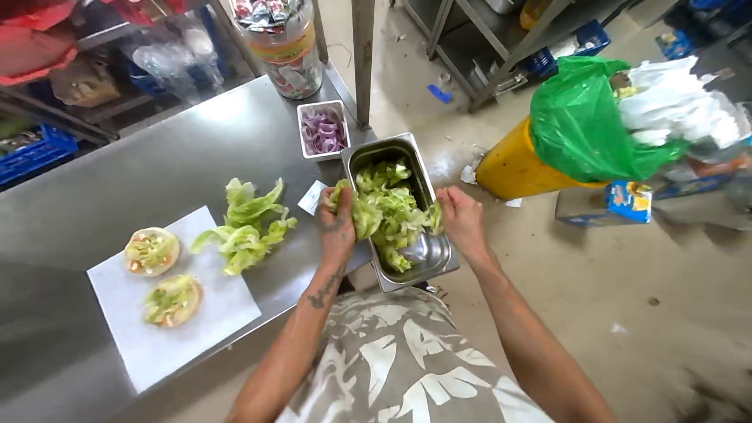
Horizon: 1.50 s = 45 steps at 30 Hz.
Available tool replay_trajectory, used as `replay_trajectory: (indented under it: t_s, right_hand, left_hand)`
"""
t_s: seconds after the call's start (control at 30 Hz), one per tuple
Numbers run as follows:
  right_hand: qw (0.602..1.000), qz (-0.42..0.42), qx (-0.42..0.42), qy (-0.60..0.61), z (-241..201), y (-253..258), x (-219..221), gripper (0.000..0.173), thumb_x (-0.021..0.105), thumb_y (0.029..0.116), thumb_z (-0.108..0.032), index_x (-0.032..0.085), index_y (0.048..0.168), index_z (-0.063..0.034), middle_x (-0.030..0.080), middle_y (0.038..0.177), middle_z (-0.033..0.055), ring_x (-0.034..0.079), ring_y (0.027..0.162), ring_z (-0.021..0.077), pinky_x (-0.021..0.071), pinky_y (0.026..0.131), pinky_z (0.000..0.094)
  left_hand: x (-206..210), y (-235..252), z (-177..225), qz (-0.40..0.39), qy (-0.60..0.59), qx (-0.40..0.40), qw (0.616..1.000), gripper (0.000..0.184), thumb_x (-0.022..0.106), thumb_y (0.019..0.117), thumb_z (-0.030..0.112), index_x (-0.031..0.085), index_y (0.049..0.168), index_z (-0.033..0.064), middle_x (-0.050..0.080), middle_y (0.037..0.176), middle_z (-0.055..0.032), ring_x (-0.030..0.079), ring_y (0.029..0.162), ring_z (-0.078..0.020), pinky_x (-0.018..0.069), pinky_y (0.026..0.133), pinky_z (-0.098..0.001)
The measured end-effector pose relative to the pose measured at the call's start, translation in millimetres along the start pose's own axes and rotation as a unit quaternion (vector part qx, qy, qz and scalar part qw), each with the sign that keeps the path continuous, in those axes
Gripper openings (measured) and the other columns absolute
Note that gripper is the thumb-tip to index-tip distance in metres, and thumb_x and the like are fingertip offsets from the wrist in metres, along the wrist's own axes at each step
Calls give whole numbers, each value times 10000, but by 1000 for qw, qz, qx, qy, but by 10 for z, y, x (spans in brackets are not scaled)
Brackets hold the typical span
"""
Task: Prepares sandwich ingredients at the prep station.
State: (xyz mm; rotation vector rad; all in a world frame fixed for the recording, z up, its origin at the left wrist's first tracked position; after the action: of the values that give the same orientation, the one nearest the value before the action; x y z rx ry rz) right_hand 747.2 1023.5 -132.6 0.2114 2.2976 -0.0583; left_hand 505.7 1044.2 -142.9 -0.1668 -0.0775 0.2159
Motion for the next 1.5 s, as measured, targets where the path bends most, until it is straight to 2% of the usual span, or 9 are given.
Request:
replay_trajectory:
  t_s: [0.17, 0.37, 0.57, 0.83, 1.07, 1.2, 1.33, 1.43, 1.5]
  right_hand:
    - [981, -181, 56, 34, -324, -220, 149, 615, 369, 1077, -556, 441, 1559, -181, 703, 1209, 137, 730, 933, 302, 597, 822, 577]
    - [966, -15, 71, 248, -659, -697, 360, 406, 469, 1077, -470, 562, 1252, -115, 630, 877, 101, 624, 700, 221, 531, 598, 402]
    - [950, -32, 50, 305, -413, -181, 554, 418, 412, 1087, -375, 612, 886, -68, 517, 673, 27, 525, 582, 136, 463, 544, 343]
    - [805, -211, 211, 514, -312, -134, 338, 336, 391, 1109, -388, 623, 1094, -144, 617, 717, -14, 426, 439, 23, 337, 369, 178]
    - [981, -124, 61, 134, -40, -107, 5, 418, 434, 1098, -413, 647, 1028, -61, 591, 755, 98, 596, 640, 225, 512, 600, 451]
    - [976, -207, 69, 6, -259, -232, -26, 549, 481, 1052, -546, 535, 1497, -230, 743, 1082, 105, 742, 838, 284, 610, 780, 560]
    - [941, -188, 136, 246, -454, -288, 203, 575, 506, 1067, -459, 417, 1529, -128, 685, 1155, 162, 745, 792, 273, 656, 665, 477]
    - [918, -124, 180, 331, -626, -376, 303, 574, 593, 1034, -427, 427, 1512, -156, 656, 1207, 155, 711, 831, 240, 624, 725, 439]
    - [921, -87, 188, 330, -695, -405, 228, 459, 590, 1051, -331, 479, 1456, -146, 666, 1121, 115, 660, 773, 184, 577, 702, 361]
  left_hand:
    - [166, -38, -43, -5, 31, 41, 999, 301, 560, 1056, 286, 572, 1223, 35, 644, 1004, -75, 661, 883, -126, 583, 810, -322]
    - [532, -569, 36, -62, 22, 47, 997, 360, 449, 1101, 331, 474, 1383, 109, 591, 1264, -66, 611, 1088, -106, 534, 911, -310]
    - [638, -215, -39, -64, 40, -97, 992, 431, 425, 1101, 398, 642, 1122, 27, 673, 932, -101, 665, 866, -168, 562, 832, -379]
    - [633, -226, -2, -99, -8, -217, 971, 530, 430, 1077, 496, 568, 1283, 28, 685, 1023, -127, 689, 884, -200, 598, 795, -408]
    - [288, 105, 20, -56, -10, -178, 982, 543, 474, 1055, 522, 527, 1360, 76, 668, 1033, -96, 676, 870, -171, 598, 766, -380]
    - [312, 45, 16, -101, -82, -217, 967, 642, 462, 1041, 574, 430, 1504, 131, 637, 1297, -117, 644, 1149, -227, 556, 966, -452]
    - [497, -157, 53, -86, -147, -253, 952, 595, 410, 1050, 589, 497, 1442, 150, 664, 1234, -85, 658, 1097, -208, 566, 922, -445]
    - [642, -326, 18, -71, -116, -219, 966, 474, 413, 1099, 435, 436, 1506, 194, 660, 1000, -58, 644, 756, -131, 561, 625, -305]
    - [625, -337, -19, -112, -102, -164, 975, 353, 422, 1112, 244, 452, 1448, 138, 646, 1015, -51, 651, 808, -115, 575, 696, -289]
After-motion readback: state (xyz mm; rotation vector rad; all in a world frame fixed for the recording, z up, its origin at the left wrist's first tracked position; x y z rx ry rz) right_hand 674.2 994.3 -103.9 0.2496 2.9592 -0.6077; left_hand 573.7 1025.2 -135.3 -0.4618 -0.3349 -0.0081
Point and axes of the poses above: each hand's wrist, its own y-axis towards the middle knuckle, its own x-axis out of the palm, z = x × y, the point moved 3 cm from there along y, towards the middle knuckle
